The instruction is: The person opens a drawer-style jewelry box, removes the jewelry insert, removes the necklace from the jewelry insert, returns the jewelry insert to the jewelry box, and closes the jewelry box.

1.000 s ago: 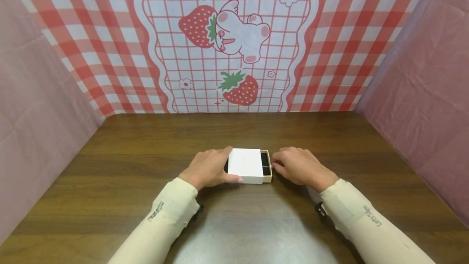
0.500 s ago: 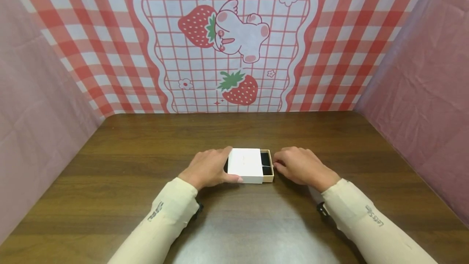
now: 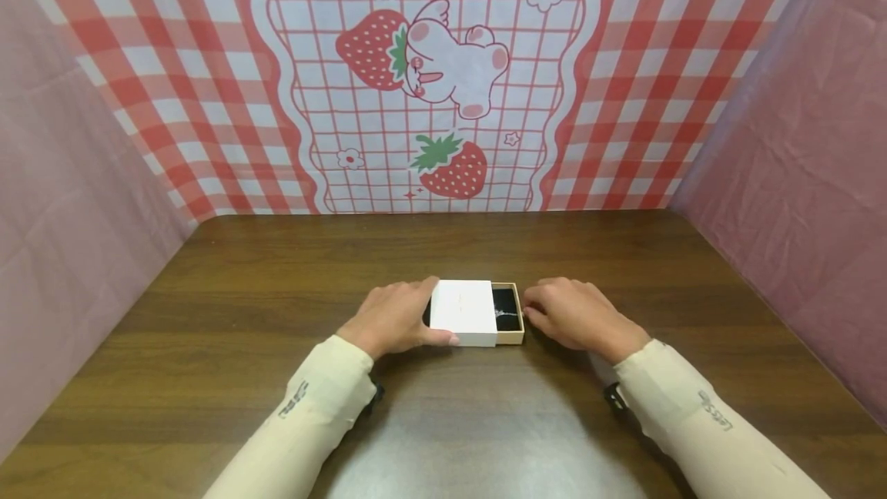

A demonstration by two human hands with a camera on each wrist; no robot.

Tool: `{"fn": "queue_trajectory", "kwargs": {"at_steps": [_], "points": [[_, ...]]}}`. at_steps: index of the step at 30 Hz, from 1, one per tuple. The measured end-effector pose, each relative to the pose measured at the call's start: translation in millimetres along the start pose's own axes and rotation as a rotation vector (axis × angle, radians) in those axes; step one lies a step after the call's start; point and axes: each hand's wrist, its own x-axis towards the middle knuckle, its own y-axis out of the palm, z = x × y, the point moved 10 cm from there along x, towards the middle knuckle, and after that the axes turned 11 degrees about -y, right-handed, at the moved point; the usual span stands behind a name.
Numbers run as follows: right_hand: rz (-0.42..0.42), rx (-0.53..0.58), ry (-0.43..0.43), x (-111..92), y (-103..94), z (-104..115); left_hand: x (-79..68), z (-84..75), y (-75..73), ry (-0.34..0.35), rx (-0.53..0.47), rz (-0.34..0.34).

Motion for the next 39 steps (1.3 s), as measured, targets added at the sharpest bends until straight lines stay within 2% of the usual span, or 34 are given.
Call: {"fn": "queue_trajectory", "kwargs": {"at_steps": [15, 21, 29, 39], "points": [[-0.001, 0.001, 0.014, 0.2, 0.9, -1.1, -2.4, 3.7, -0.9, -0.013, 0.003, 0.006], [0.010, 0.000, 0.047, -4.0, -0.6, -6.3, -0.8, 0.4, -1.3, -0.010, 0.003, 0.015], [0.007, 0.005, 0.041, -7.3, -2.6, -8.3, -0.3, -0.4, -1.3, -0.013, 0.015, 0.015], [0.034, 0.015, 0.060, -10.5, -0.5, -12.9, -0.4, 1.0, -0.2, -0.022, 0.000, 0.021]]}}
